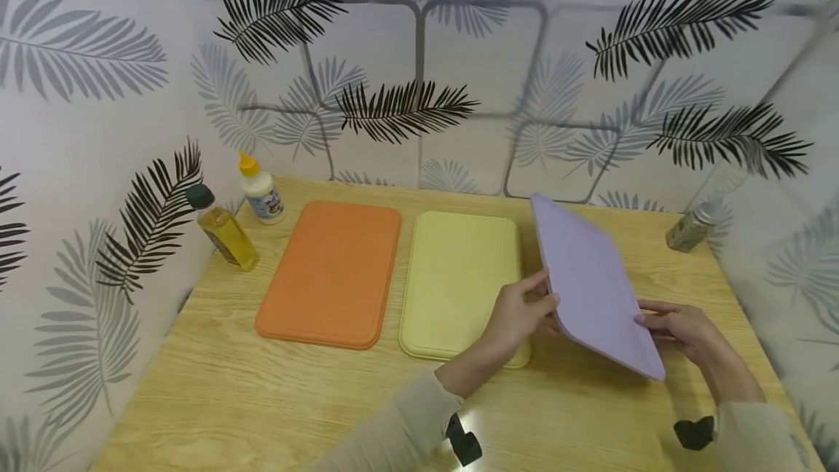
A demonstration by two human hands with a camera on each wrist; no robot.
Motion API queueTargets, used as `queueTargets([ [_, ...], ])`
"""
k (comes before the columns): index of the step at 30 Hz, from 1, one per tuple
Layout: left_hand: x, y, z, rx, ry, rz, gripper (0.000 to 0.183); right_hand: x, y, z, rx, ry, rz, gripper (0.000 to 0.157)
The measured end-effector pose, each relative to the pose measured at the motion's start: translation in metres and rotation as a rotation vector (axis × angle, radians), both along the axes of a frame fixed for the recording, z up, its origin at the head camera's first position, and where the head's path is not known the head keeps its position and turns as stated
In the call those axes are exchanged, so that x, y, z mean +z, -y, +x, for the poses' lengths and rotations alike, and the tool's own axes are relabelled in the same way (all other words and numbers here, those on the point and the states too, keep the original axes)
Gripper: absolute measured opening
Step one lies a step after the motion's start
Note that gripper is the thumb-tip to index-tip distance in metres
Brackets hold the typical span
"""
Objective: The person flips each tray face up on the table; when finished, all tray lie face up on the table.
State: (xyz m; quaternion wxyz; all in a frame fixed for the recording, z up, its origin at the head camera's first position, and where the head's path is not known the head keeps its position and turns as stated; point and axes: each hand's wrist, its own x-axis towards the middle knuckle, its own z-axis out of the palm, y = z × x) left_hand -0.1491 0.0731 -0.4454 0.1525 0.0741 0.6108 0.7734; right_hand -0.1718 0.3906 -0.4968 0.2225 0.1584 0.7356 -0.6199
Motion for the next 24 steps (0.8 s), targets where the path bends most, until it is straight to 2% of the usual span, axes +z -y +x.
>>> queueTargets([
  [6,-0.003,0.006,-0.016,-0.034,0.051,-0.049,0.059,-0.001,0.001,0.007,-0.001,-0.006,0.015,0.018],
  [13,-0.008,0.012,-0.035,-0.074,0.191,-0.032,0.071,-0.001,0.0,0.019,0.003,-0.021,0.031,0.021],
  [16,-0.008,0.016,-0.039,-0.096,0.219,-0.039,0.073,-0.004,-0.002,0.024,-0.007,-0.032,0.014,0.02],
  [19,-0.009,0.019,-0.041,-0.123,0.234,-0.084,0.072,-0.005,-0.003,0.03,-0.023,-0.046,-0.008,0.024],
  [24,-0.008,0.021,-0.045,-0.169,0.231,-0.153,0.069,-0.007,-0.004,0.039,-0.057,-0.06,-0.05,0.029],
])
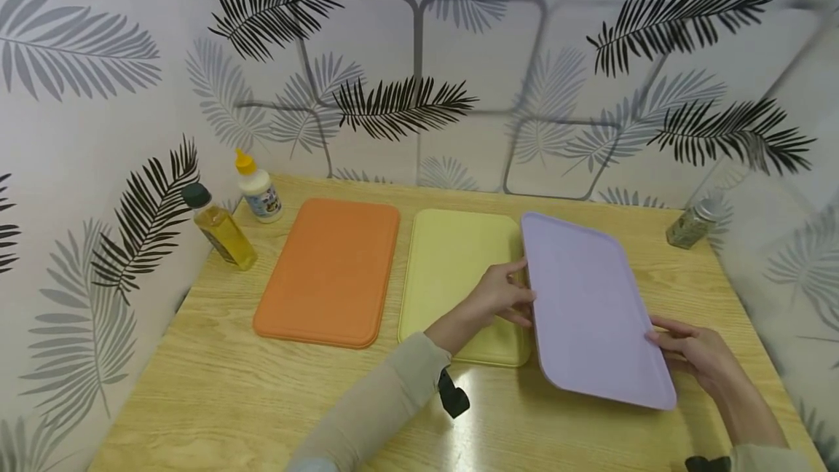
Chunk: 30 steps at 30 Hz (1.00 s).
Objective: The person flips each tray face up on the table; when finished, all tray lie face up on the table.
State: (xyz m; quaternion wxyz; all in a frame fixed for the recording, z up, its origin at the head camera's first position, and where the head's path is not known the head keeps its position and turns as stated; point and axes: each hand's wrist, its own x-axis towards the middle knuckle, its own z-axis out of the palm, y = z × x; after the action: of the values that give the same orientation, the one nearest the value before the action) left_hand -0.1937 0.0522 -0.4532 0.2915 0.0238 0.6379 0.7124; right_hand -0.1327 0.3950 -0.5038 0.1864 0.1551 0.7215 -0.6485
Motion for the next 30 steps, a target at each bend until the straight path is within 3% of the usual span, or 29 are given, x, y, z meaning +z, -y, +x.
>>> queueTargets([
  [7,-0.001,-0.005,-0.007,-0.061,-0.069,-0.095,0.073,-0.002,-0.002,0.011,-0.053,-0.022,-0.057,0.034],
  [12,-0.008,-0.01,-0.011,-0.045,-0.066,-0.134,0.074,-0.001,-0.004,0.015,-0.066,-0.03,-0.071,0.037],
  [22,-0.017,-0.026,-0.014,0.023,-0.051,-0.203,0.068,0.005,-0.017,-0.001,-0.009,-0.076,0.165,0.026],
  [30,-0.026,-0.042,-0.021,0.038,-0.056,-0.307,0.068,-0.008,-0.04,-0.015,-0.022,-0.077,0.202,0.025],
])
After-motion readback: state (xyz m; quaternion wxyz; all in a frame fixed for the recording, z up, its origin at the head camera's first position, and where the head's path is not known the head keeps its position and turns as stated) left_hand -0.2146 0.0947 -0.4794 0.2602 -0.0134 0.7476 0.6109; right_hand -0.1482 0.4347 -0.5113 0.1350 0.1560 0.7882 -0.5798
